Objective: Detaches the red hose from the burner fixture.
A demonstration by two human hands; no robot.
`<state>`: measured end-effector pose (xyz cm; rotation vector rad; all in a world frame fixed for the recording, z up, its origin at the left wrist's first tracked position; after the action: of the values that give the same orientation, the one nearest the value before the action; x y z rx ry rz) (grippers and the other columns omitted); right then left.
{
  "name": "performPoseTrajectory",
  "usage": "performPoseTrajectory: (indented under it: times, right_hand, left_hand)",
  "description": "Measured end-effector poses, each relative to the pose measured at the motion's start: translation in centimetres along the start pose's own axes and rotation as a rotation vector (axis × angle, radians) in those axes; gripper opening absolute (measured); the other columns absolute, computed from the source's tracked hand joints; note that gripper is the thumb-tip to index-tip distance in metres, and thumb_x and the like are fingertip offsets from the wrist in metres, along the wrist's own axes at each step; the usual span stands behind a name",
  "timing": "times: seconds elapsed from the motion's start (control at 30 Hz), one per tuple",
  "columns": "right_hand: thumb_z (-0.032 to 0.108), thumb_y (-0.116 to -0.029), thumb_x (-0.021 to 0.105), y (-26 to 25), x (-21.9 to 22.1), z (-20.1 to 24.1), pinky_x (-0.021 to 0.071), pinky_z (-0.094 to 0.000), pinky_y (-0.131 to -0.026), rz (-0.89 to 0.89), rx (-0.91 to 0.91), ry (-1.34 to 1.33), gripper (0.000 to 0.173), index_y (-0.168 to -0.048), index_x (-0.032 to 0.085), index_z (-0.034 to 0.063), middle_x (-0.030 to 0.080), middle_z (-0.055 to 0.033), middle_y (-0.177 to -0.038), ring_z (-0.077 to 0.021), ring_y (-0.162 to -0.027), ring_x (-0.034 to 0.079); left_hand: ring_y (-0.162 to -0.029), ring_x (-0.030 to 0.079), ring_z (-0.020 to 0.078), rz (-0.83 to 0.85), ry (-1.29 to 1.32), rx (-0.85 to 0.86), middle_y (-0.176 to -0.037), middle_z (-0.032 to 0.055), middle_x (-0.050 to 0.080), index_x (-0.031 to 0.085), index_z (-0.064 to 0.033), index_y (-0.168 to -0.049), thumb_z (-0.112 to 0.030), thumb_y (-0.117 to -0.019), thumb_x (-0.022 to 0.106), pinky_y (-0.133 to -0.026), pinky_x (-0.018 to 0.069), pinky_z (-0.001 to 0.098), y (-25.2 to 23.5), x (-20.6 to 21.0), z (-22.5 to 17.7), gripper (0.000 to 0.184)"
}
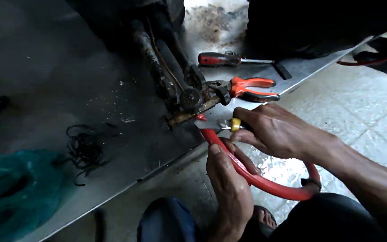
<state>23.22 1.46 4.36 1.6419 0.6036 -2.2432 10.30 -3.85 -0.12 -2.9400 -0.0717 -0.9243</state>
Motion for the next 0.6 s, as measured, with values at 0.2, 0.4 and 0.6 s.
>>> performPoseTrajectory:
  times: [0.2, 0.4, 0.6]
  right_hand:
    - [0.069, -0.1001, 0.04, 4.7, -1.2, -1.1, 0.0396, -0.0099, -0.043, 0.255, 0.109, -1.434, 0.052, -0.099, 0.055, 0.0189, 0.051, 0.0107, -0.072, 0.0056, -0.053, 0.048]
    - [0.073, -0.0946, 0.047, 6.2, -0.8, 1.6, 0.0494, -0.017, -0.041, 0.277, 0.124, -2.181, 0.058, -0.09, 0.061, 0.0164, 0.054, 0.0066, -0.071, -0.0008, -0.048, 0.056]
    - [0.075, -0.0947, 0.043, 7.6, -1.4, 4.6, 0.0493, -0.0175, -0.042, 0.215, 0.116, -2.11, 0.061, -0.092, 0.064, 0.0173, 0.057, 0.0073, -0.068, -0.0004, -0.05, 0.057]
  left_hand:
    - [-0.062, 0.069, 0.0066, 0.087, -0.087, -0.068, -0.069, -0.0047, 0.069, 0.057, -0.0065, -0.108, -0.034, -0.1128, 0.013, -0.057, 0.0601, 0.0229, 0.1, -1.4, -0.8, 0.052]
    - [-0.062, 0.064, -0.0012, -0.162, -0.378, 0.035, -0.074, -0.0107, 0.066, 0.058, -0.0075, -0.105, -0.012, -0.1085, 0.029, -0.056, 0.0549, 0.0154, 0.6, -2.6, -2.8, 0.03]
    - [-0.072, 0.056, -0.0117, 0.006, -0.591, 0.511, -0.083, -0.0211, 0.062, 0.061, -0.0171, -0.102, -0.011, -0.1024, 0.055, -0.065, 0.0467, 0.0077, 1.6, -0.9, -7.2, 0.009]
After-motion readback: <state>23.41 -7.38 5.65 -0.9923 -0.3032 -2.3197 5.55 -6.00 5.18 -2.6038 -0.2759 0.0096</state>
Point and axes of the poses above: each hand's wrist, its own y-axis away from the middle knuckle, its own x-axis out of the palm, z = x × y, the point moved 3 cm from there along -y, towards the middle knuckle
